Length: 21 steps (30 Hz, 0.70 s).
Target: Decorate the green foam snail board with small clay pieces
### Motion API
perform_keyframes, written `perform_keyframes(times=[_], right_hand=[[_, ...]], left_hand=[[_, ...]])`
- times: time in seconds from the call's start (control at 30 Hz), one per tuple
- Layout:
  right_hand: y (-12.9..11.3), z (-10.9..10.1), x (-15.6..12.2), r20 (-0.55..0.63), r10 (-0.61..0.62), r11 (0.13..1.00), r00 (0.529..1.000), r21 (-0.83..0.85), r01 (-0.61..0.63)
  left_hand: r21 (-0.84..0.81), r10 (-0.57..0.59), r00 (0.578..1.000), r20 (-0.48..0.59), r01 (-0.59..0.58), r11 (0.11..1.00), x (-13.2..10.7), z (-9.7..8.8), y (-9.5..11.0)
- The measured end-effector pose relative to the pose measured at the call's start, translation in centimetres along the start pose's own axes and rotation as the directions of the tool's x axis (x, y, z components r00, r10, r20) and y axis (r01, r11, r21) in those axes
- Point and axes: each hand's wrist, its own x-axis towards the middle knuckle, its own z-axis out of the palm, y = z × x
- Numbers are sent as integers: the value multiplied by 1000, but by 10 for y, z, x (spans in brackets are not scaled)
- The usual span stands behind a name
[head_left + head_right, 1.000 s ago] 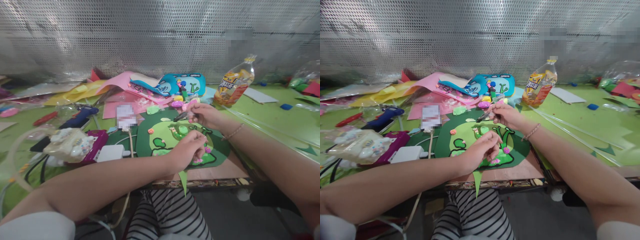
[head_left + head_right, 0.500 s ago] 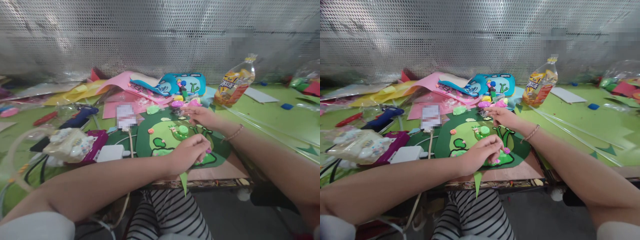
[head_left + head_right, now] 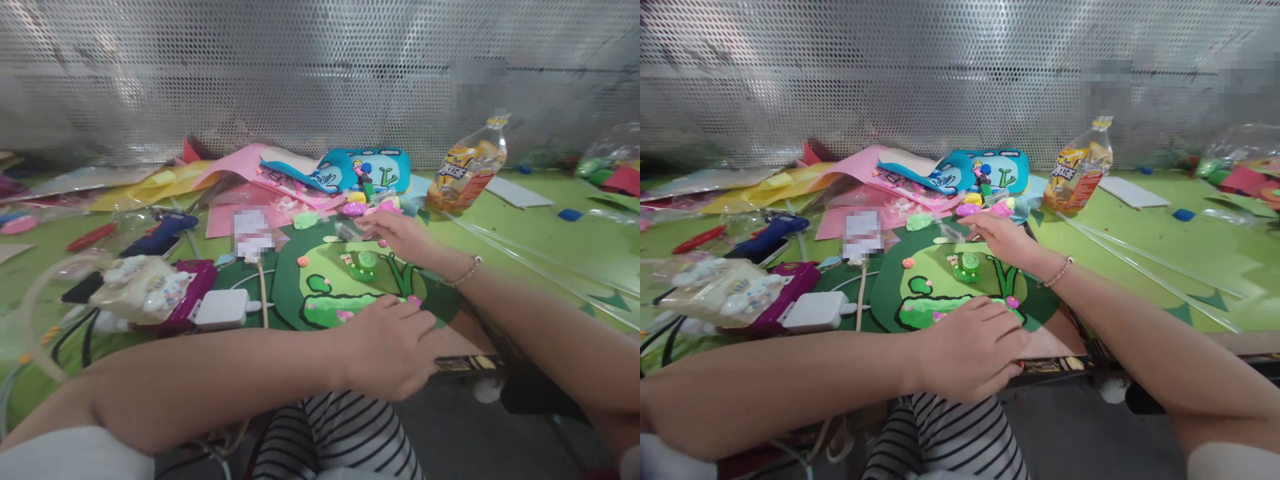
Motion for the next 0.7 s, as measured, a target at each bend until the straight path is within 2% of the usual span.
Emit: perform_keyframes(times=[0.13,0.23,0.33,0.5,0.6,0.7], right_hand=[[-5,5,-4,71,-31,984,997,178,18],[-13,7,-6,109,-61,957,992,288,27],[-26,8,-10,150,-114,943,982,328,60],[-45,6,-17,316,-230,942,921,309,129],[-50,5,-19,390,-248,956,887,247,159],[-50,5,-20,514,-237,966,824,213,145]], left_hand=[[24,-181,983,2,181,983,-2,2,1],[38,-264,964,17,264,964,-3,3,1],[55,-333,943,28,331,942,-5,4,1],[18,-401,912,86,401,916,-7,10,0],[-37,-428,893,138,436,899,-7,10,0],[-76,-428,888,171,445,892,-7,8,-1]])
